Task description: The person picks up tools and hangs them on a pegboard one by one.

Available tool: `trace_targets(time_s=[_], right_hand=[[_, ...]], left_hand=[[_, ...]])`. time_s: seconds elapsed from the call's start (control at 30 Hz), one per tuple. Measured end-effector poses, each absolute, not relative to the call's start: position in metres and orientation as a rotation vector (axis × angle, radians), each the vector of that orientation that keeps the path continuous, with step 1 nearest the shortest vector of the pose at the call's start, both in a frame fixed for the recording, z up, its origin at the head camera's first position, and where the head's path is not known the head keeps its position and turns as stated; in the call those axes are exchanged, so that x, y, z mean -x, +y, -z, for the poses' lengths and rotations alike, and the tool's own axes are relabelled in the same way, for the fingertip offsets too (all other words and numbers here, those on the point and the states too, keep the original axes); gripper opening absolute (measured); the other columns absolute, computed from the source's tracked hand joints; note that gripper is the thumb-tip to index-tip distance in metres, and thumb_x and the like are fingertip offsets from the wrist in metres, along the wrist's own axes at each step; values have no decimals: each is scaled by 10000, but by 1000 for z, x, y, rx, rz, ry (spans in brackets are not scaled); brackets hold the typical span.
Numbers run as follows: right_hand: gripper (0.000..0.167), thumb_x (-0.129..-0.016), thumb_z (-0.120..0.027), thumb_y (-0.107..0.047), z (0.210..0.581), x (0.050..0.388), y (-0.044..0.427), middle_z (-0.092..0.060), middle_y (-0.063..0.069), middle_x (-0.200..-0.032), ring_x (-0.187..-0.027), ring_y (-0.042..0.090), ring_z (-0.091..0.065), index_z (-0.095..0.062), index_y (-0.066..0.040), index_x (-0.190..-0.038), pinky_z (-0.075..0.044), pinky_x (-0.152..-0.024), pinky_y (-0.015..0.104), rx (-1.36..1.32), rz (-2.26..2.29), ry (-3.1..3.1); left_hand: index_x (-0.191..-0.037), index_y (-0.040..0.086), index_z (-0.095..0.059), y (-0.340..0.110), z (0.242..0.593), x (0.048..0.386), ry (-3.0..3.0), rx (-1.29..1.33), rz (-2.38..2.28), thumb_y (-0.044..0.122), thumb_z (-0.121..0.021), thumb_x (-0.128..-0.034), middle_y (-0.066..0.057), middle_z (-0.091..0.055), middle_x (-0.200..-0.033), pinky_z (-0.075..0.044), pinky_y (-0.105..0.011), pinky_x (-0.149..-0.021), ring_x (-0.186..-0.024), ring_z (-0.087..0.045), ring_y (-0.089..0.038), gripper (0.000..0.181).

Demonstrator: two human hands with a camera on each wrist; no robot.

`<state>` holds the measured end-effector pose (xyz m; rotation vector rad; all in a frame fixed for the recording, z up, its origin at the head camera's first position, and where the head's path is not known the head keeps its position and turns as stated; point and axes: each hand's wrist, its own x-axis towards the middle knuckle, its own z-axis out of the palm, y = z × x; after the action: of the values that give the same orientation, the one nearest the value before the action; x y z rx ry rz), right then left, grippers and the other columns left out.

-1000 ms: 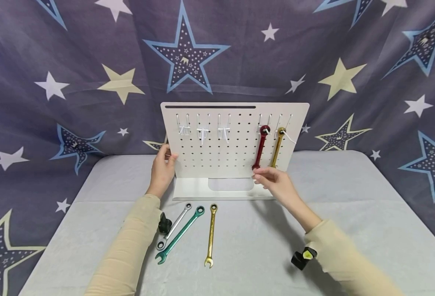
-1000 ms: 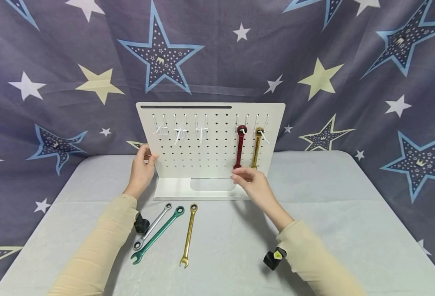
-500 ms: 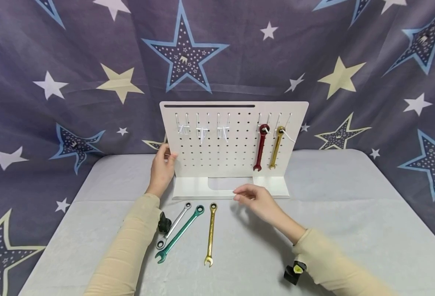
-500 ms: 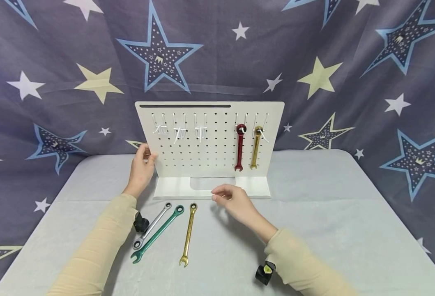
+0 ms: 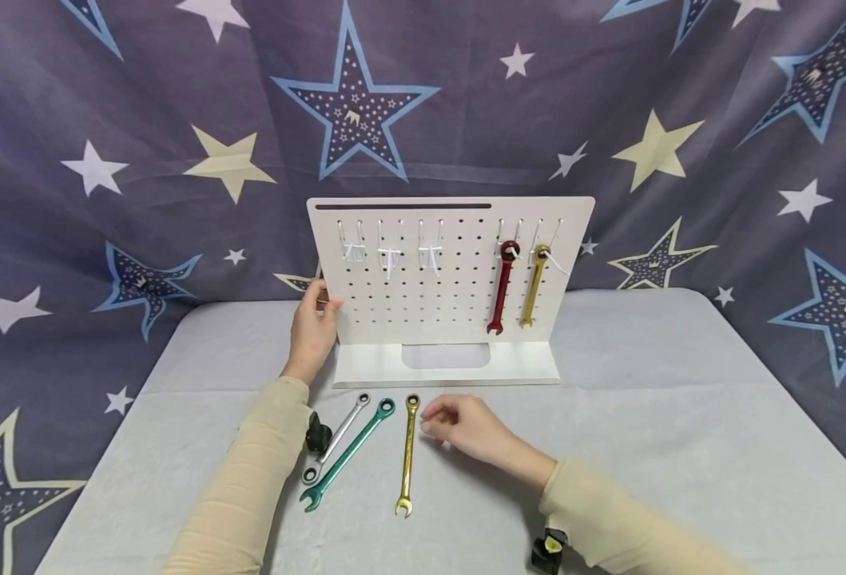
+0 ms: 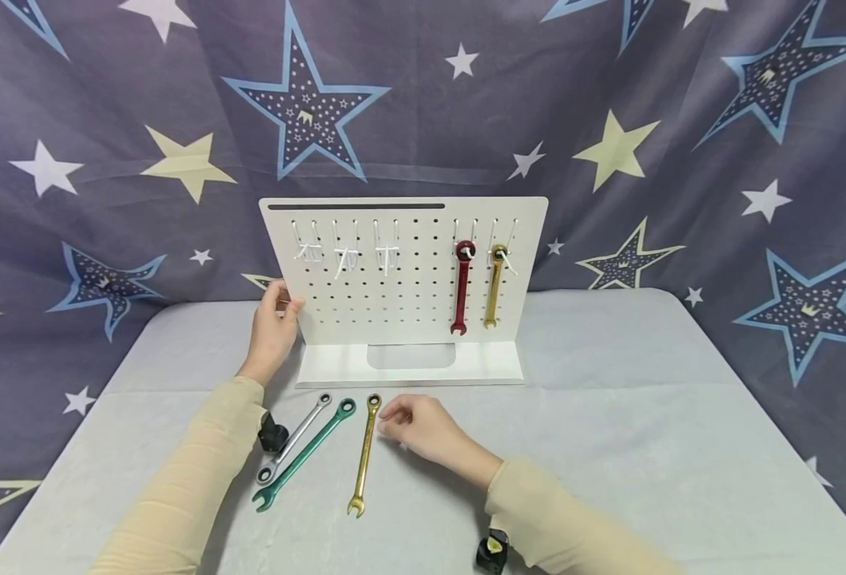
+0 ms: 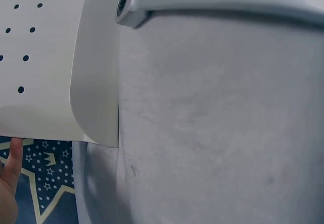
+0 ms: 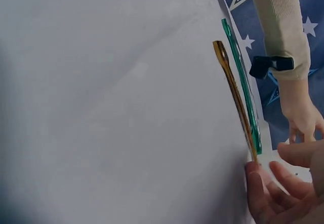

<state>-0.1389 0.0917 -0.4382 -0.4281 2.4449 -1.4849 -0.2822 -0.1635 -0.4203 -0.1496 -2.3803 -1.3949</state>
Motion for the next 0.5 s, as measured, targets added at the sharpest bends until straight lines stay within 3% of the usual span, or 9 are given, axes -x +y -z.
trace_targets(time_s=[0.3, 0.5], right_hand=[[184, -852, -786, -221, 438, 141, 77, -578, -59, -628, -531, 72, -517, -681, -75, -891, -433, -510, 233, 453, 1269, 2582], [334, -797, -833, -340, 439, 136, 63, -523, -67, -659, -580, 88, -468, -614, -94, -852, -422, -556, 252, 484, 983, 2835]], left_hand=[[-1165, 36, -541, -164, 419, 282, -2379, 142, 1414, 102, -599, -989, -182, -593, -1101, -446, -474, -907, -1053, -555, -344, 197], [-1145, 42, -541, -163, 419, 282, -2385, 128, 1409, 114, -599, -991, -176, -590, -1100, -448, -479, -905, -1059, -553, -344, 180]])
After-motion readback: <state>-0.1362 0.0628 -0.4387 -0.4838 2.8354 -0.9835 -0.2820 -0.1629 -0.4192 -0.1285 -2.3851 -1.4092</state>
